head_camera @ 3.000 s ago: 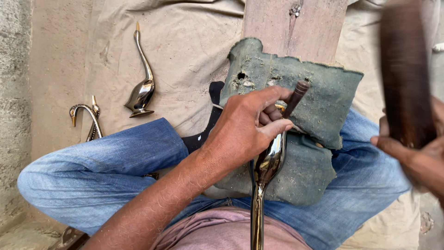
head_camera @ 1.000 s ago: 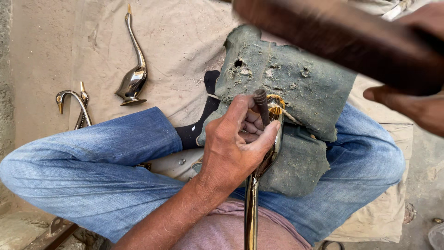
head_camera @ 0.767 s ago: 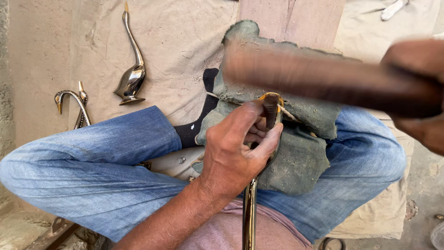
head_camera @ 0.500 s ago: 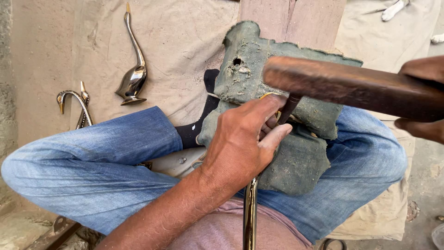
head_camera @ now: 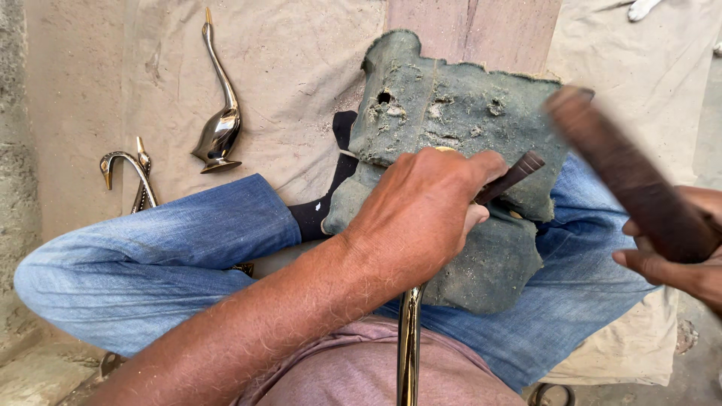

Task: The person sits cross-legged and uses a hammer and metal punch to shape a shiny curved metal object. They repeatedly reposition the punch and strike it to form the metal piece, which rests on a cushioned support.

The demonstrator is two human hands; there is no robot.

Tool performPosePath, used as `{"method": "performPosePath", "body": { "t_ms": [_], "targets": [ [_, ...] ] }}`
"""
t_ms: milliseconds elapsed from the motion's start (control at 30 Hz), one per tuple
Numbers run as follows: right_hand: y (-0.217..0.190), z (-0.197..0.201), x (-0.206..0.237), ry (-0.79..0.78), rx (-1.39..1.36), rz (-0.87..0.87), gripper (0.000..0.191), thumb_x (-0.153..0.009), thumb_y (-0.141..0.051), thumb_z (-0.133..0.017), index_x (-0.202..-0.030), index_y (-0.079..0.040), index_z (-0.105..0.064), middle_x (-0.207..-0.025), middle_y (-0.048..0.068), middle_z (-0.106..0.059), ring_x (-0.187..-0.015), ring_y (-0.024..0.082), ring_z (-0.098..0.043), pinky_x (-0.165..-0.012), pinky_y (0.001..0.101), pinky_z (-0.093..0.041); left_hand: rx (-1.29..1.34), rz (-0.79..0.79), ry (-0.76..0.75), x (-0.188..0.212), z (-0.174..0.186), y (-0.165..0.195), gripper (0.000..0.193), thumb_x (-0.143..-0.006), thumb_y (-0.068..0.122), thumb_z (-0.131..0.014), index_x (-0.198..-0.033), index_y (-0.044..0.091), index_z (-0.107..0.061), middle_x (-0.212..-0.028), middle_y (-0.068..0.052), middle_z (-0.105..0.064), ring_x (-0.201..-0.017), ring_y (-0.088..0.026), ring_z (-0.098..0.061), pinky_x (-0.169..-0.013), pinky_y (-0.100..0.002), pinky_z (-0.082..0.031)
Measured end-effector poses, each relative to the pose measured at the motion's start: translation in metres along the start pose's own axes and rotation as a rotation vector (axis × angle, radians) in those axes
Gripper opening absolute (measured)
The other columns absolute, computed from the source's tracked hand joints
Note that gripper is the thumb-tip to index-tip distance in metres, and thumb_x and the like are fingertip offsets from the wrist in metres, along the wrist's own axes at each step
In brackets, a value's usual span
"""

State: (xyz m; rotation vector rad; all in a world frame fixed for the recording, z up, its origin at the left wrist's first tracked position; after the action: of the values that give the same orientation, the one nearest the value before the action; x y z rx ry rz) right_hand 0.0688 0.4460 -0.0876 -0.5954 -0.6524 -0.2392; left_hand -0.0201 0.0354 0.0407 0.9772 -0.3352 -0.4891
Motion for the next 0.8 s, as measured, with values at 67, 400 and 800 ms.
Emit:
{"method": "performPosePath", "body": {
  "t_ms": [67,400,800],
  "targets": [
    [0.007,-0.01,0.016,0.031,-0.018,-0.206,0.039,-0.079,-0.009,-0.091,-0.109,0.002,-0.067,-0.077,0.019,-0.065,-0.061,0.027,-0.067,-0.056,0.0419,-0.062,0.032,-0.027,-0.021,-0.003,-0.001,0.002,0.037,-0.079,0.009,-0.078,-0.114,0.008,-0.068,-0.087,-0.019,-0.074,-0.086,-0.04,-0.072,-0.075,-0.051,-0.055],
    [-0.044,-0.065,0.091,0.173,-0.17,-0.301,0.033,-0.081,-0.005,-0.089,-0.105,0.002,-0.068,-0.077,0.019,-0.071,-0.063,0.026,-0.075,-0.059,0.0404,-0.064,-0.051,-0.261,-0.157,-0.019,-0.014,0.003,0.026,-0.08,0.006,-0.074,-0.106,0.007,-0.071,-0.086,-0.017,-0.074,-0.085,-0.037,-0.074,-0.073,-0.048,-0.057],
    [-0.096,-0.114,0.142,0.501,-0.34,-0.126,0.018,-0.081,-0.003,-0.089,-0.089,0.003,-0.074,-0.065,0.015,-0.069,-0.054,0.02,-0.065,-0.054,0.0348,-0.051,-0.009,-0.432,-0.355,-0.025,-0.017,0.01,0.029,-0.073,0.007,-0.073,-0.102,0.013,-0.075,-0.082,-0.011,-0.076,-0.079,-0.033,-0.074,-0.066,-0.048,-0.056]
  ]
}}
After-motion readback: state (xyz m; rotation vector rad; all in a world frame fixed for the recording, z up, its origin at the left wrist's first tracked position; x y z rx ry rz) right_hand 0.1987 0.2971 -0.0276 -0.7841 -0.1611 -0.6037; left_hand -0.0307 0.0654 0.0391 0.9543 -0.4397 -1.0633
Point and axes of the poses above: each hand's wrist, its own x-axis away from the middle knuckle, its own z-axis out of the back of the hand, y = z × x, the point moved 5 cm from there along -x, towards the middle knuckle
